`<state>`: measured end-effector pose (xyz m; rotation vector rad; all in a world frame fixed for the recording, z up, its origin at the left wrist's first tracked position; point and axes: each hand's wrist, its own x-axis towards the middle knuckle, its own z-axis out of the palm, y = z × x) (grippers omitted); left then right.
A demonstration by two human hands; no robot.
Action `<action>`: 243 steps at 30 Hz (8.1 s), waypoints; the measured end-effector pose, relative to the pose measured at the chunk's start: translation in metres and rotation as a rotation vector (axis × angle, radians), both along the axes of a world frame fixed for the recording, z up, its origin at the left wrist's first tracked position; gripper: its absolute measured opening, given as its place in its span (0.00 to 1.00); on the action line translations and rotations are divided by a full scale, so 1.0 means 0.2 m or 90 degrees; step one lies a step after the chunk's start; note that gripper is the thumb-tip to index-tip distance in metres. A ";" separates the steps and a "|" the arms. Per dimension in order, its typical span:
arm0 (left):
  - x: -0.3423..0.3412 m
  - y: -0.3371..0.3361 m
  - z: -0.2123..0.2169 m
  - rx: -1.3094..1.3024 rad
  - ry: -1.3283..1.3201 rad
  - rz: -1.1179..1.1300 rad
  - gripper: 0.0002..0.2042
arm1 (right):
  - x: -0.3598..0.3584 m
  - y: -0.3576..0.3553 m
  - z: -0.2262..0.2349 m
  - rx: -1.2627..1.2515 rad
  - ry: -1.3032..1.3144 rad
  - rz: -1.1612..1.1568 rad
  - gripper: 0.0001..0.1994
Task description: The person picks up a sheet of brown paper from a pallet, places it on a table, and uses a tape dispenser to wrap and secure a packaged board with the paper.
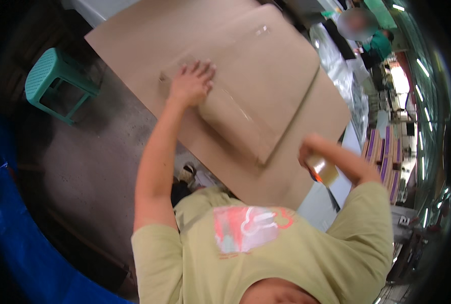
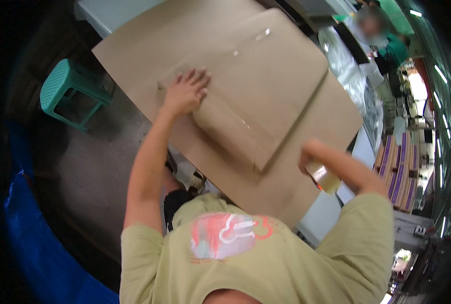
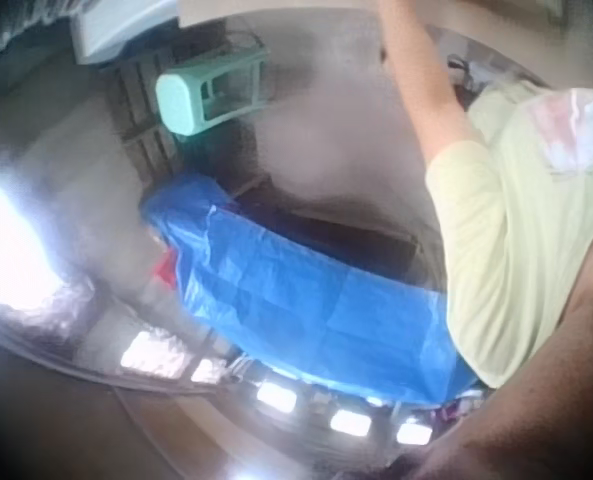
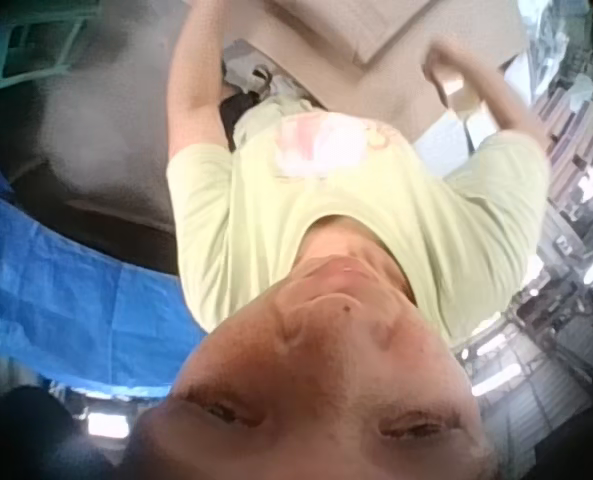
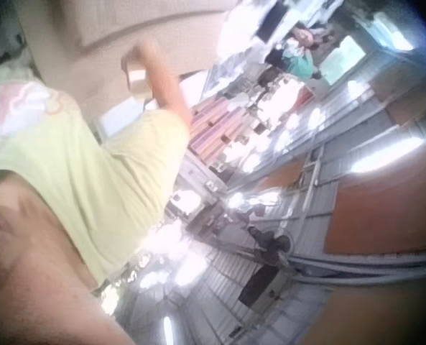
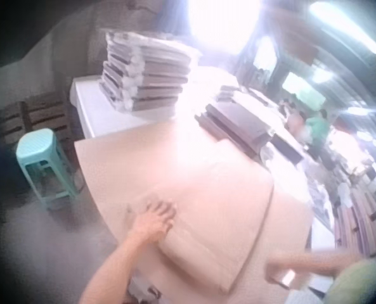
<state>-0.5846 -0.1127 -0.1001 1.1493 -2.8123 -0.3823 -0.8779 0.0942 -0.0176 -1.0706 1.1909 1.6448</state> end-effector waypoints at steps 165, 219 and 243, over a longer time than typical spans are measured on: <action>0.07 -1.04 -0.14 0.664 0.409 0.142 0.50 | 1.68 -0.51 -0.32 -1.330 0.127 -1.651 0.29; -0.32 -0.92 0.08 0.107 0.073 -0.719 0.39 | 0.77 -0.87 -0.28 -1.114 -0.238 -0.415 0.33; -0.36 -0.57 0.18 0.008 -0.106 -0.575 0.44 | 0.57 -0.30 -0.27 -0.954 -0.147 -0.408 0.46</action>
